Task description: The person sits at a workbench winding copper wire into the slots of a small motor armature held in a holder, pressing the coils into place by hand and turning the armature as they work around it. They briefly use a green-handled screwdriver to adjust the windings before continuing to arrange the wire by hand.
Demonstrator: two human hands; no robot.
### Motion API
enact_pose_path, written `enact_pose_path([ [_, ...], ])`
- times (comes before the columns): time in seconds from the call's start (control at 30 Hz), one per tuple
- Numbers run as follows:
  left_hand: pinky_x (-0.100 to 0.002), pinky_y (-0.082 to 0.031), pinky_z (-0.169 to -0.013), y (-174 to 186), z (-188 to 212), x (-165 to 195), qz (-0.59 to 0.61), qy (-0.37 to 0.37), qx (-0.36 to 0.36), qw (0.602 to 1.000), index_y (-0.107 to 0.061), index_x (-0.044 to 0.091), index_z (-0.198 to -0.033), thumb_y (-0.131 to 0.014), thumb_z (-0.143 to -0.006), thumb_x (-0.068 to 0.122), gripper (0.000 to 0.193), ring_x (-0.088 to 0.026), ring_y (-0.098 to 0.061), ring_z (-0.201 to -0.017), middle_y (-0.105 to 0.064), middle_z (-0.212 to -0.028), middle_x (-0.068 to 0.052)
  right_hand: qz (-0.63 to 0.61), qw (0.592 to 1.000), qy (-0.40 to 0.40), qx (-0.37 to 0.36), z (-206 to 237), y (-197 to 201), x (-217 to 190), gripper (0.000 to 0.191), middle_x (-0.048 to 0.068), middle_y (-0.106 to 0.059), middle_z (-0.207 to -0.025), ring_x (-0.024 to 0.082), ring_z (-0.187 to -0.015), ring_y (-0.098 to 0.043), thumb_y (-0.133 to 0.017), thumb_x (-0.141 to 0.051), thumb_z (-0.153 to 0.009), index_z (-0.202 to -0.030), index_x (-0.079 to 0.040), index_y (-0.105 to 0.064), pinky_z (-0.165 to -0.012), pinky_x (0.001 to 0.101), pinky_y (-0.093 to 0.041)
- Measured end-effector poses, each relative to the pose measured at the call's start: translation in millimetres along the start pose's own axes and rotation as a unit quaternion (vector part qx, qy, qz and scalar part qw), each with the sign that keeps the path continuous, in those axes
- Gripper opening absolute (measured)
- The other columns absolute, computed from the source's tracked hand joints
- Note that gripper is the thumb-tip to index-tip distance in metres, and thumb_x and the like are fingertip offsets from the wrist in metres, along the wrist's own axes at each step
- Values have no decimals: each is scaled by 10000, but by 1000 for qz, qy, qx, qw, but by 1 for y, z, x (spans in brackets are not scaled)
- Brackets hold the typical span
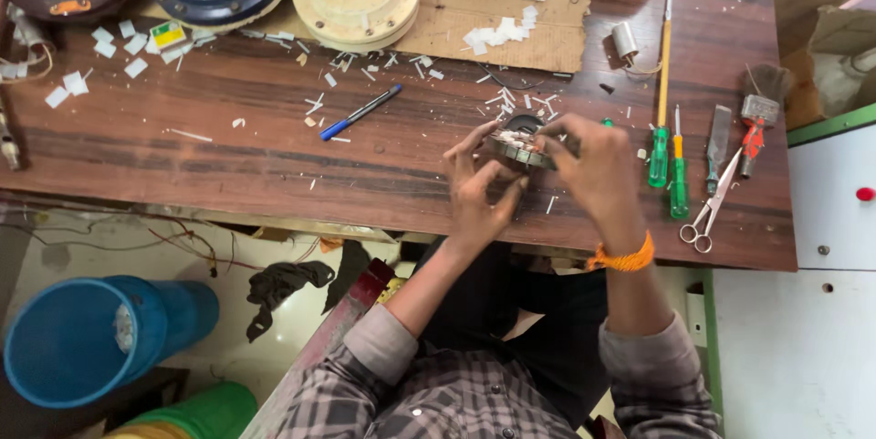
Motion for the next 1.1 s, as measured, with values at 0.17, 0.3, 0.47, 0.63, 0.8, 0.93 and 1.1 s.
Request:
enact_pose_path([
  [0.17,-427,-402,-1128,-13,1,3,0,59,-14,998,-689,67,-877,-822,-804,94,154,-319,-434,-1338,-507,-1527,-82,-43,999,-8,-12,-25,-5,43,177,92,-757,-857,152,-733,-731,-783,-206,-902,-1014,-68,-775,-655,331,-555],
  [0.3,-451,-382,-1124,-11,2,9,-58,-36,22,997,-660,107,-944,-816,-863,89,177,-326,-455,-1324,-497,-1486,-68,-39,993,-112,-21,-18,-1,62,197,66,-698,-701,102,-612,-604,-819,-217,-883,-996,-57,-796,-572,305,-460],
  [0.47,-422,-421,-1097,3,-27,-12,-21,-202,-150,968,-532,144,-1393,-790,-911,126,547,-279,-576,-1257,-590,-1422,-39,-97,982,-157,30,5,11,54,154,18,-552,-635,49,-590,-450,-787,-170,-930,-1015,-41,-793,-520,274,-358],
  [0.63,-362,-499,-1037,10,-39,-28,42,-82,-239,967,-493,208,-1514,-799,-893,74,706,-237,-602,-1120,-683,-1260,3,-192,971,-143,-5,29,41,26,122,-65,-610,-685,10,-611,-462,-767,-145,-927,-1002,-49,-779,-528,233,-364],
  [0.8,-379,-489,-1015,8,-35,-28,73,-60,-215,972,-514,141,-1468,-779,-850,51,679,-248,-583,-1088,-714,-1233,23,-118,983,-139,-24,54,35,-12,129,24,-509,-597,62,-561,-378,-802,-150,-889,-987,-66,-798,-488,282,-304],
  [0.93,-363,-495,-1013,7,-35,-30,54,-104,-217,969,-625,184,-1325,-807,-836,78,533,-239,-615,-1110,-709,-1252,18,-97,990,-96,27,65,26,-31,128,14,-503,-601,59,-523,-390,-789,-129,-899,-1013,-72,-771,-482,281,-326],
  [1.1,-362,-487,-1029,6,-36,-33,59,-123,-212,968,-616,146,-1321,-802,-859,96,500,-244,-617,-1129,-704,-1275,24,-125,986,-104,34,64,27,-30,118,15,-455,-589,72,-538,-357,-776,-105,-908,-1022,-76,-769,-479,298,-300],
])
Point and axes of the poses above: each hand's wrist, its own z-axis away from the middle knuckle, its own y-axis out of the back of the hand, x = y × z, the point moved 1 cm from there along -z, towards the middle knuckle
